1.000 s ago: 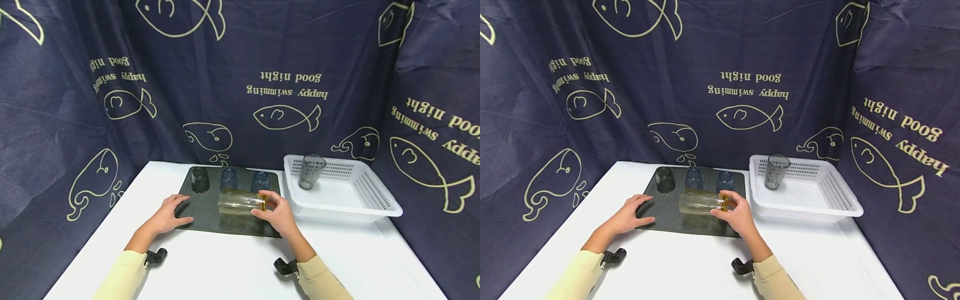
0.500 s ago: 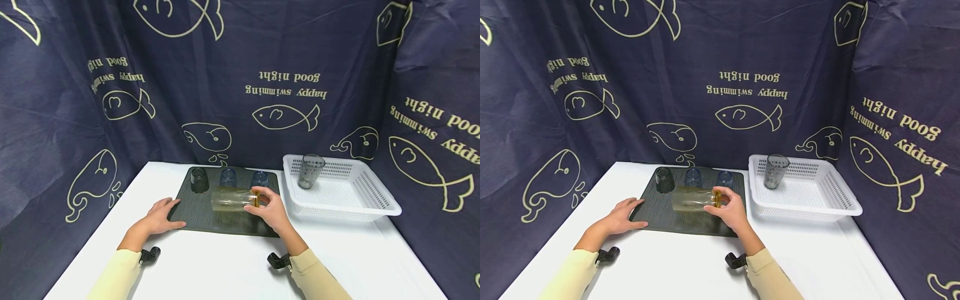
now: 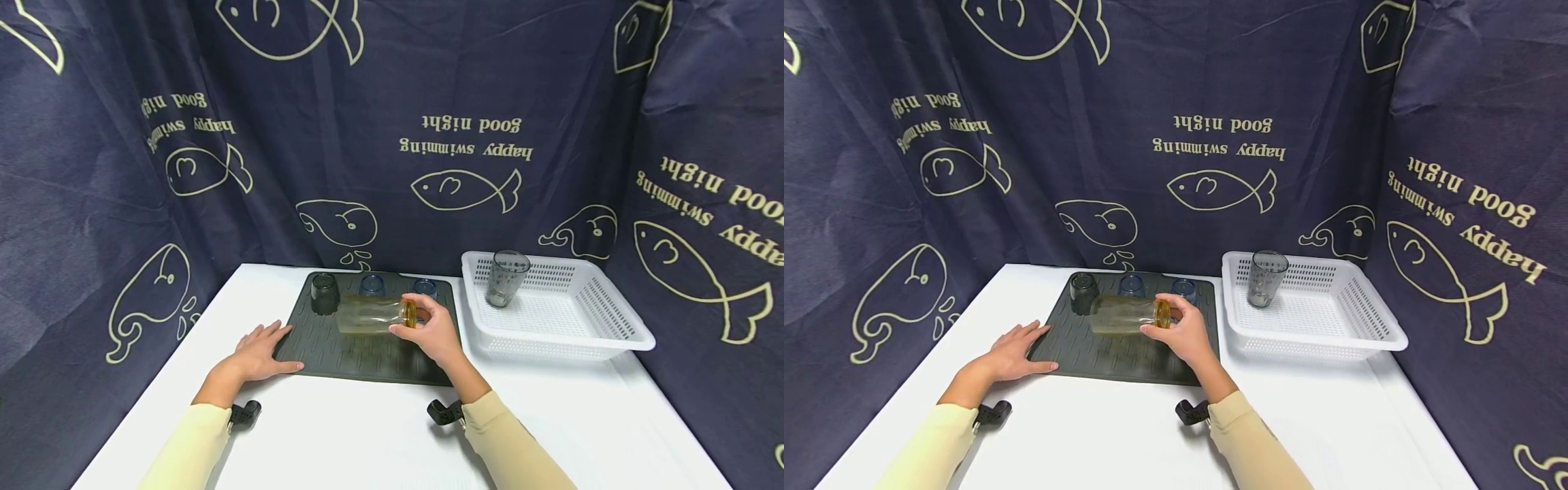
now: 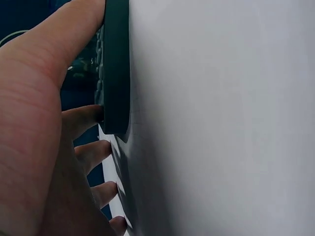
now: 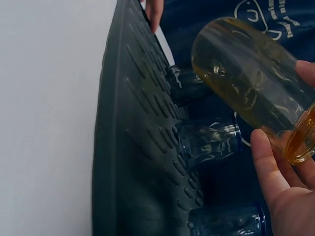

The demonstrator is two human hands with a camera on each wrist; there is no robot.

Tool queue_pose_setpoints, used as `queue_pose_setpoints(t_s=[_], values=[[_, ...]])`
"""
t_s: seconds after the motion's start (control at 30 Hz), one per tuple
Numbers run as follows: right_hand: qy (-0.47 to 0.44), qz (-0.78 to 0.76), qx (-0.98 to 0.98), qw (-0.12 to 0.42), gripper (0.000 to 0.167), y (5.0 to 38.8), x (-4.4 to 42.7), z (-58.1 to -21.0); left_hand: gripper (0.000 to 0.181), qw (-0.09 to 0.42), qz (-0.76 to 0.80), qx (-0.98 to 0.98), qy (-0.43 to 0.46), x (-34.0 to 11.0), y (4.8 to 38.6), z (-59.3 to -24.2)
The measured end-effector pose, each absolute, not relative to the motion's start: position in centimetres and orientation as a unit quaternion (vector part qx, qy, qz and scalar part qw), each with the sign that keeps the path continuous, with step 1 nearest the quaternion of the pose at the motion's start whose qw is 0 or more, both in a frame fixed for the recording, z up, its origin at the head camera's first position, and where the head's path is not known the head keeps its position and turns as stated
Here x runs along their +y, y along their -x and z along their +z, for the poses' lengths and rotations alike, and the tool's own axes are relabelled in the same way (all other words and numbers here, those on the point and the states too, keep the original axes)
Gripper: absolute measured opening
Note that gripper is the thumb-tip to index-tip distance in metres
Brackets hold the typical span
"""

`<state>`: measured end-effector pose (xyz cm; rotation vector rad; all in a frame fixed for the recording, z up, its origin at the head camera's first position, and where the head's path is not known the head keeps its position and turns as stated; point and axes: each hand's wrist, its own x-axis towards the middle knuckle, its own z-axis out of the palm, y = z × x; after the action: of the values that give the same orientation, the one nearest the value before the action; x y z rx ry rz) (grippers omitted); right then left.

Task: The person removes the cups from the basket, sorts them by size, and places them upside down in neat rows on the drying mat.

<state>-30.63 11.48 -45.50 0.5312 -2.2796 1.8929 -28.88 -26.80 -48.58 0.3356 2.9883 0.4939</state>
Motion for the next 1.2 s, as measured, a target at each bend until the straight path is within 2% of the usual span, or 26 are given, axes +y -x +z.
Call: queue_pose_setpoints(t_s=[0.47,0.97,1.2], values=[[-0.195,0.578,-0.788,0.088,0.070,32.4,9.4,-43.9,0.109,0.072,0.146,0.982,-0.093,-27.0,29.2,-48.5],[-0.242,0.564,-0.788,0.058,0.073,34.3,5.1,-41.9,0.110,0.077,0.151,0.982,-0.085,-27.0,29.0,-48.4],[-0.255,0.543,-0.797,0.069,0.073,35.0,3.6,-41.9,0.109,0.077,0.152,0.982,-0.085,-26.7,28.9,-48.0]])
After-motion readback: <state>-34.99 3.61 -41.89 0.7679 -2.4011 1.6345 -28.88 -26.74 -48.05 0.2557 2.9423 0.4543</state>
